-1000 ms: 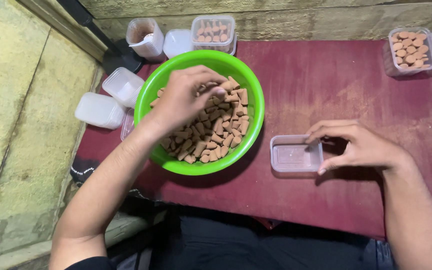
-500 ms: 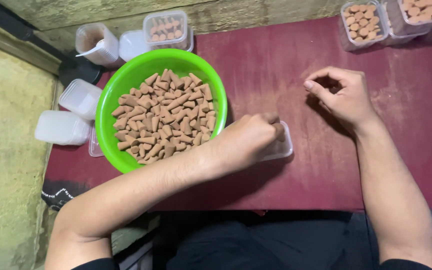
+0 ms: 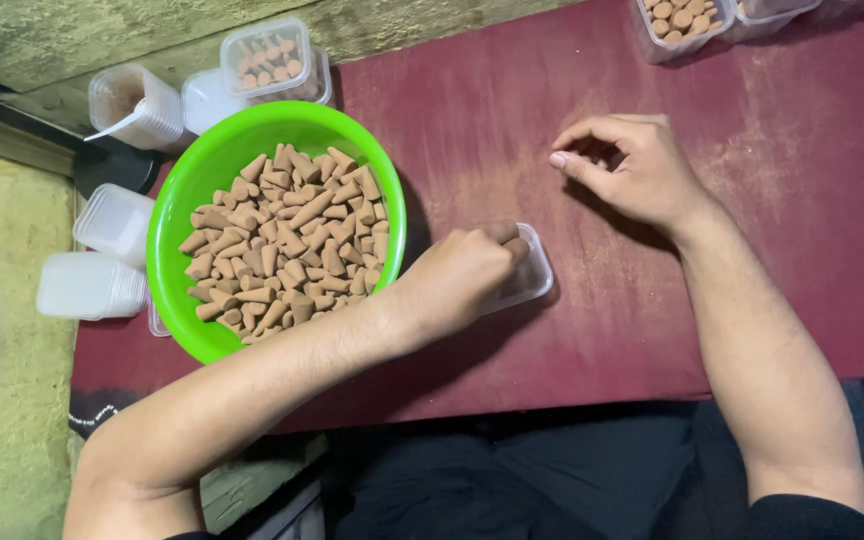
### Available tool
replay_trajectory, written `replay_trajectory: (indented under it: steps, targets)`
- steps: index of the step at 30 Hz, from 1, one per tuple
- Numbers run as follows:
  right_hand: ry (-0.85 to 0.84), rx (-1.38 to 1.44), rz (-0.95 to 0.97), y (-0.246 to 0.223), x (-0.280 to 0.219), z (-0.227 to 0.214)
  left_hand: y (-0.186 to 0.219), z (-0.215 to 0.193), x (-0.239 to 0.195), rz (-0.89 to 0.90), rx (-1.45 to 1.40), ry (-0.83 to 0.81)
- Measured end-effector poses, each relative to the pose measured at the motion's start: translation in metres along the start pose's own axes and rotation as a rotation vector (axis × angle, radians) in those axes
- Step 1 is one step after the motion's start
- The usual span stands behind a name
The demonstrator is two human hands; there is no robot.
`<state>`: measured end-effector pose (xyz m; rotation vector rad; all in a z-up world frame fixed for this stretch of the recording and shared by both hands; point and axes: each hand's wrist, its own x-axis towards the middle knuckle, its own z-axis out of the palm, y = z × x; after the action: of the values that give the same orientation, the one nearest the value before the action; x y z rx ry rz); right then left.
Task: Packaging incense cones from a large bowl into small plastic containers
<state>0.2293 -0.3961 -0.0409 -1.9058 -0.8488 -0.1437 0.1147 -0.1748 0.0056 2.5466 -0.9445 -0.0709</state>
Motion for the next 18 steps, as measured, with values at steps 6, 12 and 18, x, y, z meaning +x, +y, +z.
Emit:
replay_trajectory:
  steps: [6, 12, 18]
  targets:
    - [-0.024, -0.011, 0.011, 0.004, -0.002, 0.001, 0.003, -0.001, 0.000, 0.096, 0.095, 0.122]
    - [-0.043, 0.006, 0.015, 0.005, -0.002, 0.001, -0.007, 0.009, -0.005, 0.068, 0.155, 0.105]
    - [-0.064, -0.007, 0.010, 0.000, -0.002, -0.001, -0.005, -0.014, -0.018, -0.032, 0.138, 0.125]
